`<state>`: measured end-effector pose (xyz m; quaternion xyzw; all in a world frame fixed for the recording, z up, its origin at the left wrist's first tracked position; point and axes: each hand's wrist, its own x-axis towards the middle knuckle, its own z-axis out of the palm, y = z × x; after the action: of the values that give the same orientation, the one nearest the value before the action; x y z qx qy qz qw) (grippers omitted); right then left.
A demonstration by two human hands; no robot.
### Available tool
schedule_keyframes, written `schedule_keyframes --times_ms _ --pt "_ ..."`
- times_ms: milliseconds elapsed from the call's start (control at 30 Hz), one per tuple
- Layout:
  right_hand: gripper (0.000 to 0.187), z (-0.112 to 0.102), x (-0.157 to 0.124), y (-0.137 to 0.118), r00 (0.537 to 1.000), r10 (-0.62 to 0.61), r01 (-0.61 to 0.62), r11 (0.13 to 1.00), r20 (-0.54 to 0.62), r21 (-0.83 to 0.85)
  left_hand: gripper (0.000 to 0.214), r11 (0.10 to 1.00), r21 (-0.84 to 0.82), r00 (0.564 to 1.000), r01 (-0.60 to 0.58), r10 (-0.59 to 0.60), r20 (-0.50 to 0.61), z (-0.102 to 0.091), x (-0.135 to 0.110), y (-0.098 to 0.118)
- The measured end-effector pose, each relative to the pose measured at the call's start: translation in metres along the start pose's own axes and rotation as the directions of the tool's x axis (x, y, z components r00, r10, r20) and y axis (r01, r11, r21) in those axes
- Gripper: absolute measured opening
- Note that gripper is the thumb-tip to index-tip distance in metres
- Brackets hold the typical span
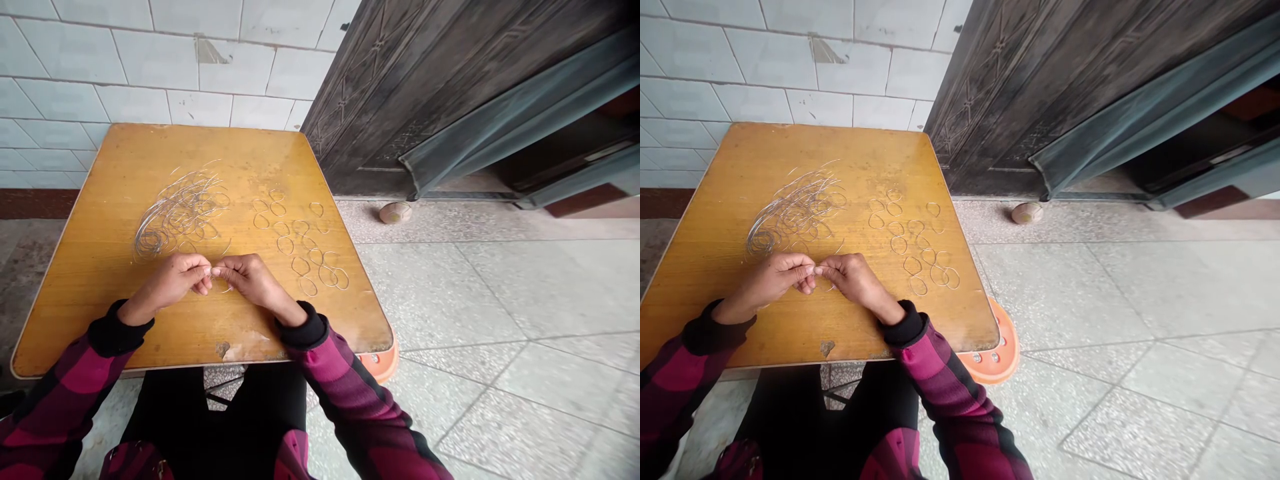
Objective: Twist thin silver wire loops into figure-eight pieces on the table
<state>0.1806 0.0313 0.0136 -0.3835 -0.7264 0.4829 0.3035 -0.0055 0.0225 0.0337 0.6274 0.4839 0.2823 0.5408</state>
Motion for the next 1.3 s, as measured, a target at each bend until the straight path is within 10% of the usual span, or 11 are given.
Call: schedule_keyframes --times_ms 333,800,1300 --pt "0.045 -0.008 0.001 -0.001 1.000 -0.004 0.005 1.000 -0.014 0.010 0.022 0.988 -0.129 0.996 0.088 -0.090 -0.004 0.002 -0.001 0.006" --pt "0.051 -0.008 0.005 0.003 0.981 0.159 -0.095 0.895 -0.113 0.436 0.025 0.961 -0.271 0.950 -0.051 -0.037 -0.311 0.005 0.005 -0.008" --pt "0.058 -0.015 -0.001 0.001 0.982 -0.179 0.172 0.978 -0.053 -0.121 0.029 0.874 -0.462 0.984 0.147 -0.176 -0.018 0.006 0.002 -0.002"
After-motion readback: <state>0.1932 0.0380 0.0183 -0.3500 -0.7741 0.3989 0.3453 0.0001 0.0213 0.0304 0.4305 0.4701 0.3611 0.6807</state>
